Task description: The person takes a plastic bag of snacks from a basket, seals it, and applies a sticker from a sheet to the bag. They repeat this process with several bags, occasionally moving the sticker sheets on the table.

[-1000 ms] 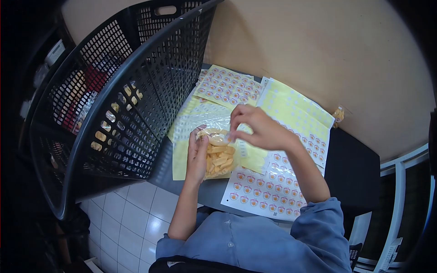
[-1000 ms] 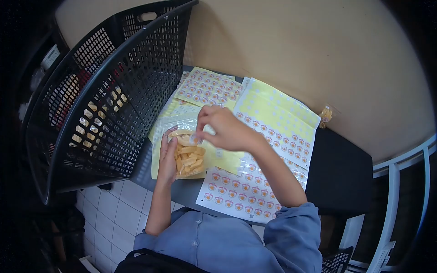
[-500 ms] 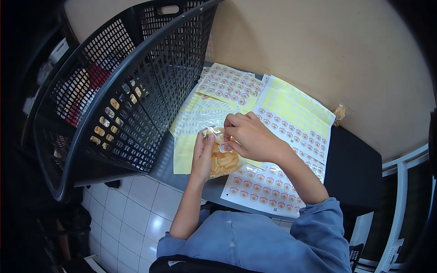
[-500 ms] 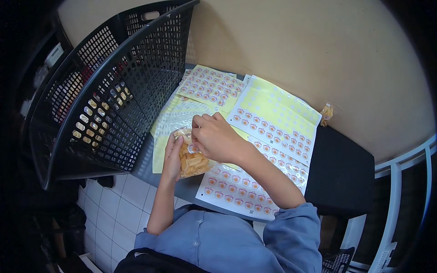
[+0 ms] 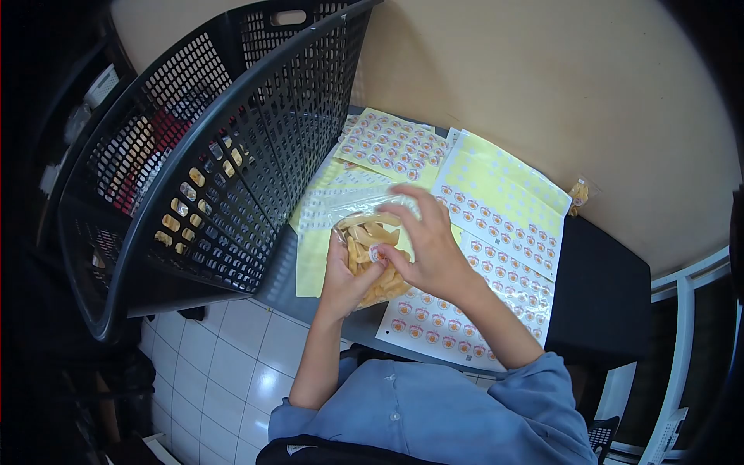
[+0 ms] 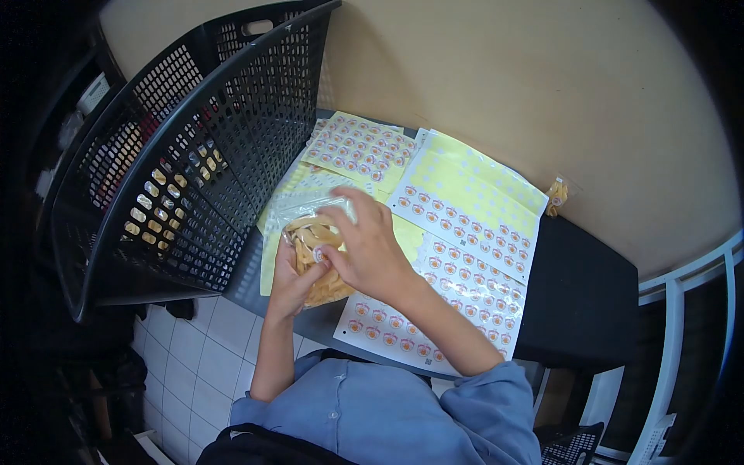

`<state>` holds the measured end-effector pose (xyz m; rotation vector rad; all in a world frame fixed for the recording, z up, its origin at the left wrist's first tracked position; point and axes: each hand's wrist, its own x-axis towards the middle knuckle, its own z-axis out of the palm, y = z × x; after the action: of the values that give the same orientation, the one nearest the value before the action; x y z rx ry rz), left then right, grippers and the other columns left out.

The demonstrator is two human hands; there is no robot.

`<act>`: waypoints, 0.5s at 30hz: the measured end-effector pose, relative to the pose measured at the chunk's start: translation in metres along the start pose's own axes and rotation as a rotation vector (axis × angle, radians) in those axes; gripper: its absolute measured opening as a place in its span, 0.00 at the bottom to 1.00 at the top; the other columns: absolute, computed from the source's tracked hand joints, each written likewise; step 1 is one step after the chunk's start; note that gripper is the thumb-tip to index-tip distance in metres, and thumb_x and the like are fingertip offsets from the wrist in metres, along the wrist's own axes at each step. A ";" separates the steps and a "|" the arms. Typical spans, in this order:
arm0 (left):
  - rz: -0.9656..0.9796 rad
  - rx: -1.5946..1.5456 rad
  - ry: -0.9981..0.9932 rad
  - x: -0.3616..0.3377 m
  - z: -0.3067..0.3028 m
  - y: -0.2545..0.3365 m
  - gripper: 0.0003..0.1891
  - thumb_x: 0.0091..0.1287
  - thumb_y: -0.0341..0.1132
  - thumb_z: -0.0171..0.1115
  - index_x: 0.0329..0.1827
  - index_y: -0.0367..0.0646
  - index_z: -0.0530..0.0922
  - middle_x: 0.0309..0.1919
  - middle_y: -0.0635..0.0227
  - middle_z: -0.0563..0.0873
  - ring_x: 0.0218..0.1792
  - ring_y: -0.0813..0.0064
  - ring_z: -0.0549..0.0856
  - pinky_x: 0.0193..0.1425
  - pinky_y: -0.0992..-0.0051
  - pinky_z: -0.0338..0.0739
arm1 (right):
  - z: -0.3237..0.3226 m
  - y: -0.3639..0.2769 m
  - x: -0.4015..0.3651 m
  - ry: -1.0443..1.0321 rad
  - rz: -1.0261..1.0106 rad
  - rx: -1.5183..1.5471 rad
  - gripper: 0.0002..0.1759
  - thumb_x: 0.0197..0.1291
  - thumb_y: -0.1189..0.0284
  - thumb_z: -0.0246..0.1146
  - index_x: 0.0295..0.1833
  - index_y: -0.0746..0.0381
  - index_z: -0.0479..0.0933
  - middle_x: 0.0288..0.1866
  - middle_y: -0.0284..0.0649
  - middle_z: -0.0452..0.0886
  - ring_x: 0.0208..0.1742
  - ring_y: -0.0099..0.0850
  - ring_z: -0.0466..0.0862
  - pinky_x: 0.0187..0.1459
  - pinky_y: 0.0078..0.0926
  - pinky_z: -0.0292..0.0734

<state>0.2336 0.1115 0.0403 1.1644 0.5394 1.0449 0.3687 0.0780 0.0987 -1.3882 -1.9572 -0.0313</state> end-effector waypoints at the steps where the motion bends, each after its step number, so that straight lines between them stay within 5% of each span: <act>1: 0.016 0.025 -0.014 0.000 0.000 0.001 0.30 0.49 0.19 0.56 0.56 0.39 0.55 0.48 0.63 0.70 0.51 0.75 0.71 0.53 0.76 0.68 | 0.002 -0.001 -0.002 -0.002 -0.003 0.001 0.24 0.40 0.74 0.63 0.48 0.64 0.68 0.50 0.46 0.65 0.54 0.38 0.67 0.51 0.33 0.61; 3: 0.028 -0.004 -0.028 -0.003 0.002 0.002 0.31 0.49 0.19 0.56 0.57 0.38 0.54 0.49 0.62 0.69 0.51 0.75 0.71 0.54 0.75 0.67 | 0.008 0.000 -0.007 0.099 0.333 0.485 0.39 0.39 0.77 0.64 0.60 0.62 0.54 0.59 0.50 0.56 0.60 0.44 0.60 0.54 0.39 0.62; 4: 0.037 -0.033 -0.047 -0.004 0.003 0.002 0.32 0.49 0.19 0.56 0.58 0.38 0.54 0.49 0.62 0.69 0.52 0.75 0.70 0.54 0.75 0.67 | 0.020 0.012 -0.014 0.072 0.360 0.583 0.45 0.41 0.79 0.63 0.64 0.61 0.46 0.61 0.48 0.53 0.57 0.42 0.65 0.50 0.36 0.70; 7: 0.067 0.038 -0.077 -0.005 -0.002 0.000 0.34 0.49 0.19 0.57 0.59 0.38 0.52 0.51 0.61 0.67 0.52 0.74 0.70 0.55 0.75 0.66 | 0.024 0.006 -0.015 0.119 0.603 0.996 0.46 0.43 0.79 0.64 0.65 0.61 0.43 0.62 0.49 0.52 0.53 0.41 0.69 0.45 0.29 0.74; 10: 0.066 0.020 -0.048 -0.006 -0.006 -0.006 0.33 0.48 0.19 0.57 0.58 0.38 0.53 0.50 0.61 0.68 0.52 0.74 0.71 0.55 0.75 0.67 | 0.030 0.008 -0.020 0.109 0.609 0.990 0.48 0.44 0.79 0.64 0.66 0.60 0.40 0.63 0.50 0.50 0.51 0.41 0.72 0.41 0.24 0.76; 15: -0.073 -0.176 0.078 -0.019 -0.011 -0.001 0.28 0.53 0.20 0.55 0.57 0.38 0.57 0.49 0.62 0.70 0.50 0.75 0.72 0.54 0.76 0.68 | 0.039 -0.002 -0.031 0.033 0.512 1.020 0.49 0.45 0.80 0.63 0.67 0.58 0.38 0.65 0.51 0.48 0.56 0.43 0.68 0.45 0.28 0.74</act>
<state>0.2165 0.0999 0.0324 0.9463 0.5362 1.0560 0.3510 0.0684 0.0531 -1.0814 -1.1896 1.0202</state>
